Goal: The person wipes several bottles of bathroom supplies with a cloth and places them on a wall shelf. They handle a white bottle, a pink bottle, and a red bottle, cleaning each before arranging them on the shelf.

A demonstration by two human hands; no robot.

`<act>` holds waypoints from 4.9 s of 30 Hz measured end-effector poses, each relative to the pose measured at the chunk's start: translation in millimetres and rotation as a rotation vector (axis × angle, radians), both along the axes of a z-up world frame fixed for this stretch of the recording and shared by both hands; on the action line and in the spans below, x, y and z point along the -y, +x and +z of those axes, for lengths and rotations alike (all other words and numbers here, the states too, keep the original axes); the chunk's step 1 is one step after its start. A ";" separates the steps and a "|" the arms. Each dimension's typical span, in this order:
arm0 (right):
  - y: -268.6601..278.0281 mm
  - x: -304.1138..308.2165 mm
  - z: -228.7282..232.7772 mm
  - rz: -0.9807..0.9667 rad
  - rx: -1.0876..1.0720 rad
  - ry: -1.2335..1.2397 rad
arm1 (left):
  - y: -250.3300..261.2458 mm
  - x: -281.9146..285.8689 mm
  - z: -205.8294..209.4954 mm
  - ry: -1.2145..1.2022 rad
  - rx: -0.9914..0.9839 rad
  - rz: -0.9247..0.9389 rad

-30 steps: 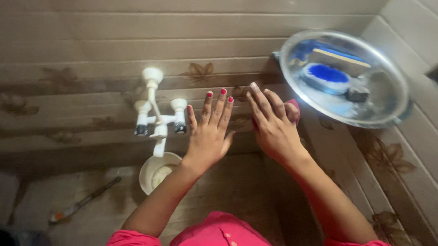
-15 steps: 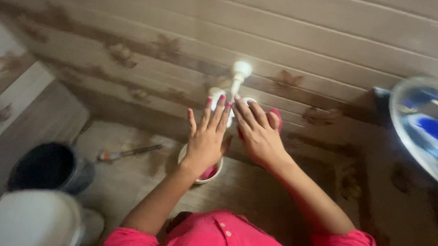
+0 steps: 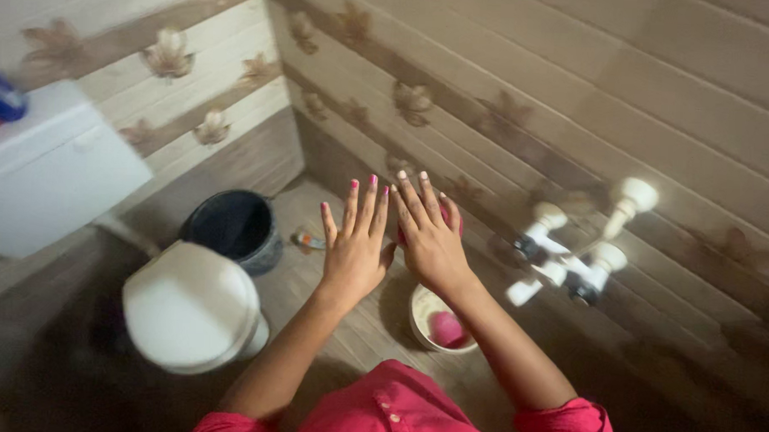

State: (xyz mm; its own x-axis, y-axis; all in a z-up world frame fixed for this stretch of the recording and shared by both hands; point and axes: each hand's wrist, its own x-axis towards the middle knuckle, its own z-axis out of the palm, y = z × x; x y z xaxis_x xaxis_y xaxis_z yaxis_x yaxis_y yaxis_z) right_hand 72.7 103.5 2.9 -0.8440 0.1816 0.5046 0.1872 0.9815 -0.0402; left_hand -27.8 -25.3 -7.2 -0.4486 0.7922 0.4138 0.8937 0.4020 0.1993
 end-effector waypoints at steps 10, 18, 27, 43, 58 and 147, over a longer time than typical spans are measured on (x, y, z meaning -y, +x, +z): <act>-127.8 67.0 -2.2 0.290 0.003 0.006 | -82.3 91.1 -3.1 -0.018 0.052 0.317; -233.1 126.7 -1.8 0.520 -0.014 -0.031 | -158.2 153.2 -9.2 0.064 -0.038 0.552; -332.8 181.7 0.6 0.735 -0.029 -0.085 | -227.8 213.5 -0.4 0.075 -0.101 0.694; -479.5 284.8 -5.7 0.828 -0.043 -0.271 | -365.1 343.7 -6.9 0.218 -0.167 0.605; -604.0 334.3 -44.4 0.756 -0.367 -0.755 | -508.4 386.5 -65.5 0.711 -0.033 0.531; -529.7 292.4 -78.4 0.640 -0.471 -1.137 | -485.1 329.0 -26.2 1.141 0.433 0.281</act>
